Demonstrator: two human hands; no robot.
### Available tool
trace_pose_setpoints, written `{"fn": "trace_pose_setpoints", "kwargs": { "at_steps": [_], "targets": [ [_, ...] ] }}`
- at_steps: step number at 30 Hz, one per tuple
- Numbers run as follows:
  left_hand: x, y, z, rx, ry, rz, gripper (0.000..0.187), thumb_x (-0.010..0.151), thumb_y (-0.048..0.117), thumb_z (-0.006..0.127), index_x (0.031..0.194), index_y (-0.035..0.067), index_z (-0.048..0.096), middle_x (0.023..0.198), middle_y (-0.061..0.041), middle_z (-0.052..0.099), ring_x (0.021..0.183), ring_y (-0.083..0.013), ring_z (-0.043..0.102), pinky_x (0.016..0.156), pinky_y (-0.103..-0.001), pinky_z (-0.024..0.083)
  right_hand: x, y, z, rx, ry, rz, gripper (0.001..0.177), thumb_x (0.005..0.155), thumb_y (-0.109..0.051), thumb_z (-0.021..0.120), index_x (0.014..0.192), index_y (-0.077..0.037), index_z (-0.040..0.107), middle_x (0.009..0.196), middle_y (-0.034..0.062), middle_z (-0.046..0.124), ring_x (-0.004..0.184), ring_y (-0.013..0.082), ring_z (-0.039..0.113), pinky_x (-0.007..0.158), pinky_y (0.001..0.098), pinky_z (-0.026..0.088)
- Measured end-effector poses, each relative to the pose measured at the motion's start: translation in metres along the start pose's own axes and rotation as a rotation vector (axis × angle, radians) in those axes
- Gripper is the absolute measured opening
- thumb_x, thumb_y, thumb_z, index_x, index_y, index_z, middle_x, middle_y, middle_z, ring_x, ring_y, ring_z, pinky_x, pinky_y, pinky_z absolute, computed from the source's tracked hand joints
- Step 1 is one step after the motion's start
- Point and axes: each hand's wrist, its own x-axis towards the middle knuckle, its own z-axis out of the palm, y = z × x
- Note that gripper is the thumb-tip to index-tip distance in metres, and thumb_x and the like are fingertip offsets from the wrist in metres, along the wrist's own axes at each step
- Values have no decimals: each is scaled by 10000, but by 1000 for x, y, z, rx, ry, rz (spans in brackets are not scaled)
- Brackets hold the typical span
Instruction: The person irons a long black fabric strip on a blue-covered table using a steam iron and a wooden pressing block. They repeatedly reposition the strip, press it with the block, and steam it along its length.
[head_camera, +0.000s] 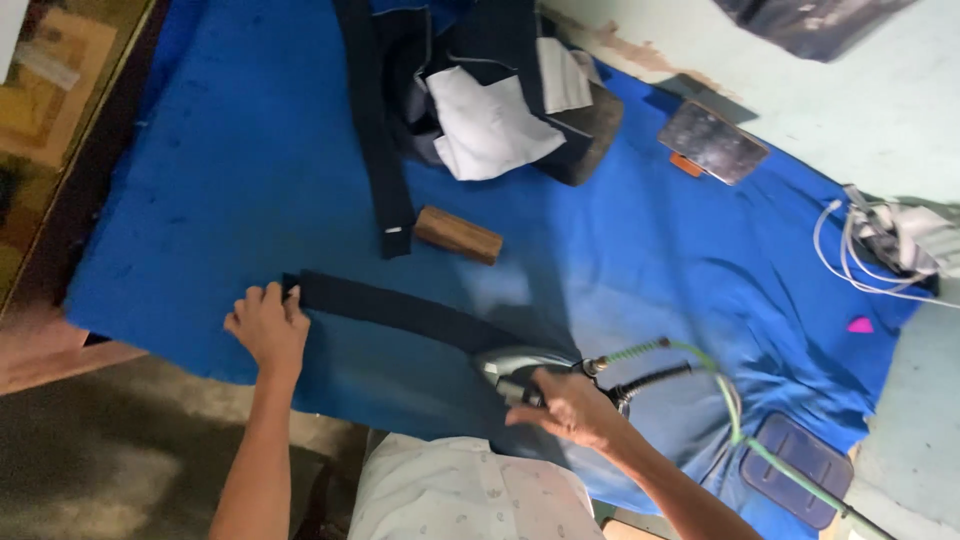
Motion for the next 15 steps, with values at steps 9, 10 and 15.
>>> {"fn": "trace_pose_setpoints", "kwargs": {
  "at_steps": [9, 10, 15],
  "targets": [
    [4, 1, -23, -37, -84, 25, 448, 1129, 264, 695, 807, 168, 399, 889, -6, 415, 907, -199, 437, 952, -406, 271, 49, -17, -9, -612, -397, -85, 438, 982, -394, 652, 1282, -145, 453, 877, 244, 613, 570, 320, 640, 472, 399, 494],
    [3, 2, -23, -41, -87, 27, 448, 1129, 264, 695, 807, 168, 399, 889, -6, 415, 907, -199, 437, 952, -406, 271, 52, -12, -7, -612, -397, -80, 438, 982, -394, 652, 1282, -145, 453, 877, 244, 613, 570, 320, 640, 472, 399, 494],
    [-13, -18, -9, -46, -44, 1, 446, 1131, 269, 667, 782, 156, 412, 880, 0, 410, 903, -181, 418, 939, -416, 280, 60, 36, 38, -858, -306, -147, 746, 985, -176, 623, 1595, -411, 264, 1094, 239, 576, 611, 235, 637, 459, 369, 499]
  ]
}}
